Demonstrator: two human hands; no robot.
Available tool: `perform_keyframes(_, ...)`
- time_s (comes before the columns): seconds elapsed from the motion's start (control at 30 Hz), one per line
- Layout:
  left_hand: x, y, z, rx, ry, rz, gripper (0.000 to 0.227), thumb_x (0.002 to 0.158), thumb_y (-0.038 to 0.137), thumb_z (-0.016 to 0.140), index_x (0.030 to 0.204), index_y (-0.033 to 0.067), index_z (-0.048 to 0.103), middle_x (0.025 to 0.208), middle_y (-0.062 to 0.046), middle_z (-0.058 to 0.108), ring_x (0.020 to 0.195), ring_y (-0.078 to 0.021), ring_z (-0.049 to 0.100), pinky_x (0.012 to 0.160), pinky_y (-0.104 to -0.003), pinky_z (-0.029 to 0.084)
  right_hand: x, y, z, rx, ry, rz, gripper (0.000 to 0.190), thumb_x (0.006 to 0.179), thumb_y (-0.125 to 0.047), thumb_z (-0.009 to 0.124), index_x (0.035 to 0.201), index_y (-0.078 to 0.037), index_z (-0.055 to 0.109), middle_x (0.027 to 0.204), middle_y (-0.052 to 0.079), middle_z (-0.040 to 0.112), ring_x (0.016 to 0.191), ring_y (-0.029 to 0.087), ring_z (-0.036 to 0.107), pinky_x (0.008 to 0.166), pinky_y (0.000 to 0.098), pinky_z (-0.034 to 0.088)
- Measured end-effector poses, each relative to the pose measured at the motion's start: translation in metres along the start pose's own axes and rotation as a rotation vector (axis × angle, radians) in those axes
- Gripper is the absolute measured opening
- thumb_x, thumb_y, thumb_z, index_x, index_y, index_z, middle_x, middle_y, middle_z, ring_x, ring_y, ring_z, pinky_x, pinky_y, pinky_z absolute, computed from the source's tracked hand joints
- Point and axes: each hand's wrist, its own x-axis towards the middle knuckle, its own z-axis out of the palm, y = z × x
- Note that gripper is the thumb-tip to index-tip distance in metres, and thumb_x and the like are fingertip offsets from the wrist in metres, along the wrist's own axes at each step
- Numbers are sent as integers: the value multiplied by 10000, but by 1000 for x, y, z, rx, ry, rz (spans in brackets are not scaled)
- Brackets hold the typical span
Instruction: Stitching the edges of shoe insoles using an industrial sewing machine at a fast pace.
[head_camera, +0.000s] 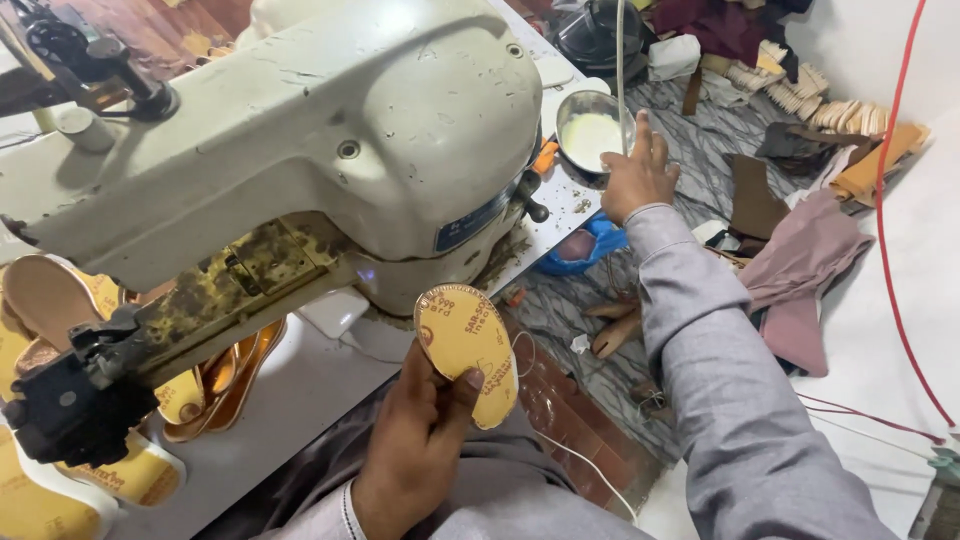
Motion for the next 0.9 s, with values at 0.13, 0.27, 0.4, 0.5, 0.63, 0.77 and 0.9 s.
perform_keyframes(0.13,1,1,-1,-39,-16,10,517,955,376,555,1382,97,476,1210,-72,788,1055,-223,790,855,-367,627,-7,9,3,226,211,-44,618,824,122,530,1319,-215,685,1699,116,100,1513,432,183,1084,680,380)
perform_keyframes(0.27,3,3,-2,-1,-20,9,507,953,406,547,1372,125,488,1201,-50,800,1063,-230,795,837,-377,609,-15,23,10,355,286,-142,622,793,185,486,1305,-107,688,1657,210,213,1462,438,322,1131,539,396)
perform_keyframes(0.4,4,8,-2,18,-17,-37,557,930,452,548,1385,135,489,1196,-33,815,1061,-225,799,847,-366,604,-13,33,24,411,256,-117,619,803,143,434,1302,-118,692,1668,196,201,1530,406,225,1186,530,336)
perform_keyframes(0.5,5,15,0,-85,-16,-27,548,945,413,548,1398,112,490,1277,-63,760,1137,-214,750,899,-358,602,-21,37,25,465,230,-55,543,825,158,484,1220,-134,715,1651,189,248,1495,427,309,1154,540,389)
perform_keyframes(0.63,9,27,-2,-297,-65,-58,548,947,336,569,1418,76,466,1312,-103,747,1181,-225,737,929,-370,637,-48,48,16,1352,60,36,499,833,177,470,1210,-111,627,1382,114,521,1161,269,588,962,461,538)
perform_keyframes(0.77,12,33,-5,-587,-76,-61,555,937,180,613,1454,69,444,1357,-177,706,1197,-284,721,913,-425,673,-155,11,-54,1889,-314,6,438,870,142,383,1179,-134,525,1236,52,567,1003,187,546,824,464,560)
perform_keyframes(0.9,11,43,-15,-458,-33,67,414,951,209,616,1288,-26,562,1221,-172,732,1082,-267,765,882,-379,694,-234,-12,-55,2158,-488,-359,479,743,175,607,1148,-80,627,1259,122,602,973,214,603,781,483,602)
